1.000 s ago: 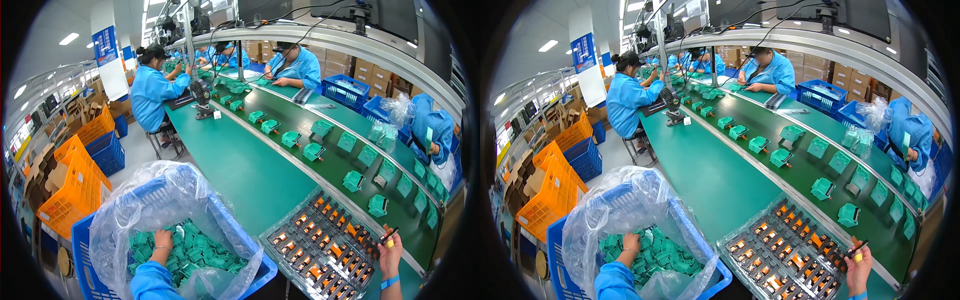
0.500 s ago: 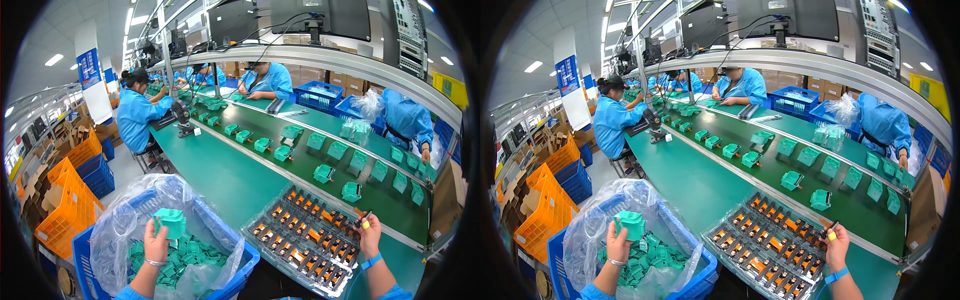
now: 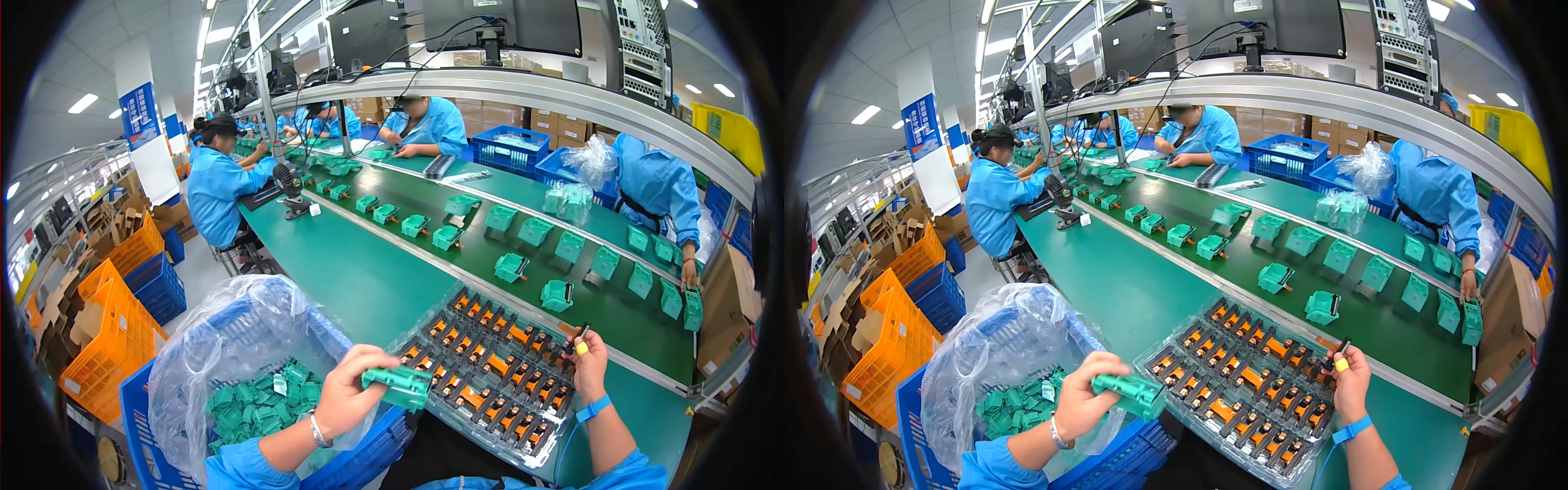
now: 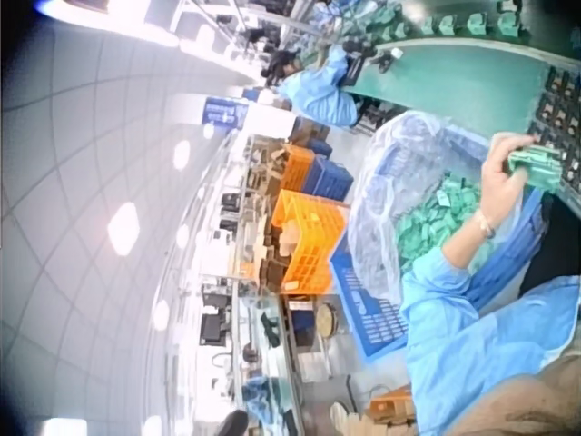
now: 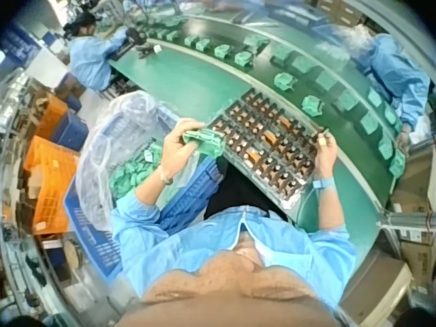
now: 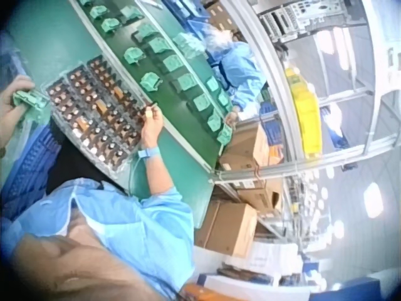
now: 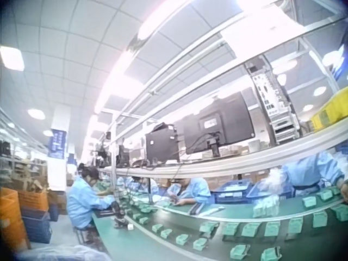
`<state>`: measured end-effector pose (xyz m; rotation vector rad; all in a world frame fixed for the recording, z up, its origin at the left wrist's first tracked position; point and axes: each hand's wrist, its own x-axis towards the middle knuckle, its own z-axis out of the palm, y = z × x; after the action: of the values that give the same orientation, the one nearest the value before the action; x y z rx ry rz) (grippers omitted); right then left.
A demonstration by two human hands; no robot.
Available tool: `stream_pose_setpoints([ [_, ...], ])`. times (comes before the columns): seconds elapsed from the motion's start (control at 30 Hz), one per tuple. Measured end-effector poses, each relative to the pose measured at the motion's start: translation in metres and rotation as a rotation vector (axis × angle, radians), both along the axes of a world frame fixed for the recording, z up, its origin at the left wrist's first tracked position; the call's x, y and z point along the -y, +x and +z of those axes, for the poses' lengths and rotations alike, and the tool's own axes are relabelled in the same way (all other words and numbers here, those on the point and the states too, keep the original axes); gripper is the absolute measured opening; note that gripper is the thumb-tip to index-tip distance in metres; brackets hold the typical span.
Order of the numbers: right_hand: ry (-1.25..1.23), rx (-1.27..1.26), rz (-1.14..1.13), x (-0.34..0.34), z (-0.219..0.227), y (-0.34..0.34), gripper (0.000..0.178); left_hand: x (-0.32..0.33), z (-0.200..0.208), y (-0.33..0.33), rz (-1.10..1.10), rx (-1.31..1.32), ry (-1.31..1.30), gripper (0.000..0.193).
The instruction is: The person assembles small electronic components into green plastic housings by hand, inserting circuit boards and connectors into the housings on an assembly line.
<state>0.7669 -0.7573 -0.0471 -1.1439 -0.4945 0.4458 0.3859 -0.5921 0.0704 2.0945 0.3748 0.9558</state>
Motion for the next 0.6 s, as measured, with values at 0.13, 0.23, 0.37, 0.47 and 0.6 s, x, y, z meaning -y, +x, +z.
stream_pose_setpoints([
  [0.13,0.033,0.008,-0.018,0.006,-0.001,0.001,0.014,0.003,-0.004,0.048,-0.176,0.174,-0.89,0.052],
  [0.23,0.078,-0.014,-0.012,0.003,-0.001,0.0,0.014,0.003,-0.013,0.08,-0.541,0.362,-1.424,0.047],
  [0.37,0.106,-0.043,-0.025,0.009,-0.001,-0.002,0.014,0.019,-0.033,0.118,-0.653,0.422,-1.523,0.042],
  [0.47,0.141,-0.042,-0.061,0.012,-0.013,0.005,0.013,0.017,-0.041,0.14,-0.712,0.319,-1.599,0.045],
  [0.6,0.118,-0.09,-0.059,0.01,-0.007,-0.002,0.015,0.017,-0.048,0.16,-0.212,-0.034,-1.34,0.042],
])
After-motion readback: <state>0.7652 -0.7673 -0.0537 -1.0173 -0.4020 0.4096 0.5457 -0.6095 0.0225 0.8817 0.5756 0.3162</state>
